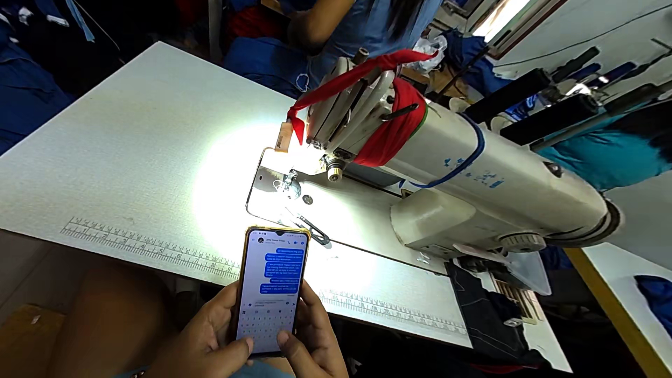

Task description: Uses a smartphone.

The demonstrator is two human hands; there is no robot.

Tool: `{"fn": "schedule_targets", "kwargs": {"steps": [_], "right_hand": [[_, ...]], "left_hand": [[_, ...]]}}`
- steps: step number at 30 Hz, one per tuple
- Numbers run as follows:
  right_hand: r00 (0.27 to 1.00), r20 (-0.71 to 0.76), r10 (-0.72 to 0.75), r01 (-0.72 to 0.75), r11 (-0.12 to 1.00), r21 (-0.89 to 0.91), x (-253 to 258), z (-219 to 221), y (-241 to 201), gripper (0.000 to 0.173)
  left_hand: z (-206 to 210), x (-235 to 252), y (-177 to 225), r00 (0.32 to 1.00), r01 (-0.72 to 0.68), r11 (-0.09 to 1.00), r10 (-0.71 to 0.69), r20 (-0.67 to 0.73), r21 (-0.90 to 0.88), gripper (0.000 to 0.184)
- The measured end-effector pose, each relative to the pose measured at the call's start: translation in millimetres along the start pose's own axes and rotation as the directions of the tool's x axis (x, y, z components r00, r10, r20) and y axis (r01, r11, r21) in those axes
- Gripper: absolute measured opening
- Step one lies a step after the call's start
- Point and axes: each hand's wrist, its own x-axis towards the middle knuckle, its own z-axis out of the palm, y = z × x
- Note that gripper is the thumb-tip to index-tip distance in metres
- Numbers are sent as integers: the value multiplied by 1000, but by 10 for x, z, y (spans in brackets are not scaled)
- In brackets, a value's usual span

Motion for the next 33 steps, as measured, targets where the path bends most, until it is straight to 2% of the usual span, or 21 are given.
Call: {"fn": "schedule_targets", "kwargs": {"steps": [11,19,27,33], "right_hand": [[976,-204,-78,82,997,11,12,27,110,31],[988,-143,-54,66,994,82,-5,26,94,37],[1000,-10,2,-1,996,92,-17,-13,73,55],[999,22,24,-27,993,113,-27,-23,61,58]], "left_hand": [[19,-4,-2,997,-4,1000,3,75,9,65],[4,-18,-11,998,-14,1000,13,62,27,63],[3,-29,-4,1000,0,999,0,4,44,61],[29,-22,-27,998,-4,998,8,-57,69,55]]}}
